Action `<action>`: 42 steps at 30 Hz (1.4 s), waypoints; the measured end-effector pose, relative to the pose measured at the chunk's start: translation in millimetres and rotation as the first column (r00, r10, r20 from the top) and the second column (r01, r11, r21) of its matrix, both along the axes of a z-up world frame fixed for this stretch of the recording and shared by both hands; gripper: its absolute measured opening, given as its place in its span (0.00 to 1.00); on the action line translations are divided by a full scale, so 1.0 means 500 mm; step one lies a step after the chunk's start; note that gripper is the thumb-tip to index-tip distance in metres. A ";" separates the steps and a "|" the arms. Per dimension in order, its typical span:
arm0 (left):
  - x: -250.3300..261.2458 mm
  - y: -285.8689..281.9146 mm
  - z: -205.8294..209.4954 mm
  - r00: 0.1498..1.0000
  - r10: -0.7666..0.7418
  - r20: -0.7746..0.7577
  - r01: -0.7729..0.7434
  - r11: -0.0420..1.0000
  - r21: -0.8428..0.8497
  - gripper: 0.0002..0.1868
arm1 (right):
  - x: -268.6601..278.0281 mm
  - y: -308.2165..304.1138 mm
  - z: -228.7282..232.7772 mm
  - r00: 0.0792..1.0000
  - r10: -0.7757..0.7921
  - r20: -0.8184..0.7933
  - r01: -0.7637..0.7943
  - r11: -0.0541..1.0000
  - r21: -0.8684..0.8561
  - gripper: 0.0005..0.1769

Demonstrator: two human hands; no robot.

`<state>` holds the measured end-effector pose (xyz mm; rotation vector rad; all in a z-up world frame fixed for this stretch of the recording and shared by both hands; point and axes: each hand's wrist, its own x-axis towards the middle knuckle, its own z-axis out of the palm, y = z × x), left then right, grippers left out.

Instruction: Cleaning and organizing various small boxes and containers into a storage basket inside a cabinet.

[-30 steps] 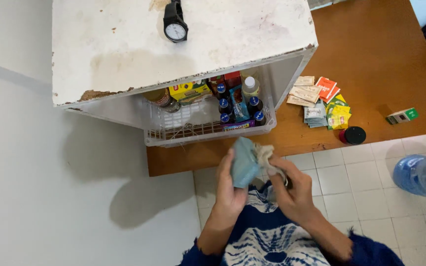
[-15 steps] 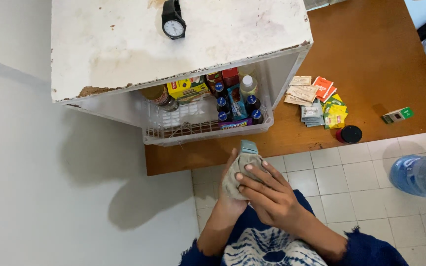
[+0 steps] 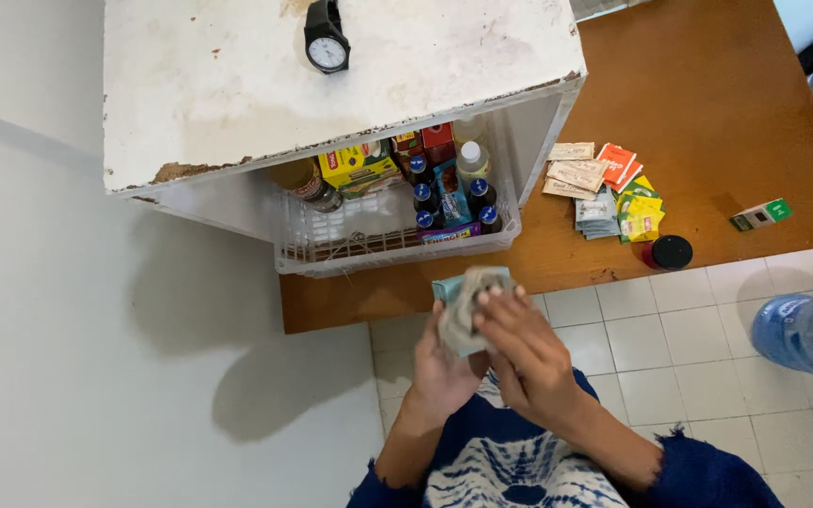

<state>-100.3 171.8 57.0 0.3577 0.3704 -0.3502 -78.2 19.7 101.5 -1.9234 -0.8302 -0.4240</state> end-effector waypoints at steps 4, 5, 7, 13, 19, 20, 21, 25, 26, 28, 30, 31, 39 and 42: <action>-0.009 0.001 -0.024 0.994 0.074 0.076 -0.081 0.993 0.085 0.29 | 0.014 0.012 0.047 0.996 -0.087 -0.011 0.086 0.991 -0.099 0.21; -0.010 0.003 -0.034 0.997 0.040 0.064 -0.049 0.989 0.139 0.30 | 0.018 0.012 0.056 1.000 -0.005 0.018 0.008 0.987 -0.162 0.22; -0.011 0.003 -0.056 0.999 0.005 0.054 -0.016 0.981 0.192 0.30 | 0.036 0.014 0.077 0.996 0.078 0.043 -0.066 0.972 -0.226 0.23; -0.031 0.009 -0.105 0.951 -0.074 0.302 0.036 0.991 0.128 0.26 | 0.073 0.016 0.042 0.991 -0.106 -0.086 0.096 0.989 -0.108 0.13; -0.010 0.007 -0.067 0.950 -0.038 0.309 -0.131 0.852 0.506 0.25 | 0.069 0.038 -0.005 0.771 -0.177 -0.611 0.439 0.843 0.309 0.13; -0.001 0.001 -0.031 0.954 -0.071 0.291 -0.180 0.643 0.744 0.26 | 0.065 0.040 -0.019 0.752 -0.144 -0.643 0.454 0.821 0.346 0.15; 0.011 -0.006 0.004 0.959 -0.097 0.265 -0.213 0.369 0.905 0.28 | 0.063 0.041 -0.033 0.733 -0.111 -0.671 0.470 0.796 0.382 0.16; 0.026 -0.030 0.050 0.890 -0.184 0.417 -0.413 0.062 0.909 0.31 | 0.041 0.051 -0.015 0.734 -0.142 -0.665 0.419 0.865 0.277 0.18; 0.028 -0.031 0.038 0.917 -0.165 0.363 -0.354 0.081 0.932 0.33 | 0.035 0.057 -0.001 0.758 -0.107 -0.643 0.409 0.847 0.341 0.15; 0.025 -0.025 -0.022 0.941 -0.144 0.308 -0.295 0.101 0.950 0.36 | 0.015 0.060 -0.012 0.782 -0.071 -0.619 0.394 0.827 0.402 0.15; 0.014 -0.011 -0.119 0.985 -0.047 0.165 -0.112 0.551 0.827 0.39 | -0.017 0.055 -0.064 0.792 -0.040 -0.609 0.358 0.839 0.409 0.13; 0.015 -0.010 -0.105 0.985 -0.046 0.165 -0.112 0.552 0.826 0.39 | -0.020 0.052 -0.093 0.792 -0.040 -0.609 0.358 0.840 0.409 0.13; 0.016 0.008 -0.034 0.975 -0.069 0.212 0.030 0.983 0.180 0.33 | 0.048 0.058 0.044 0.987 0.113 0.116 -0.130 0.980 0.153 0.14; 0.028 0.006 0.042 0.978 -0.117 0.175 0.066 0.960 0.273 0.41 | 0.055 0.046 0.001 0.979 0.134 0.153 -0.158 0.975 0.158 0.14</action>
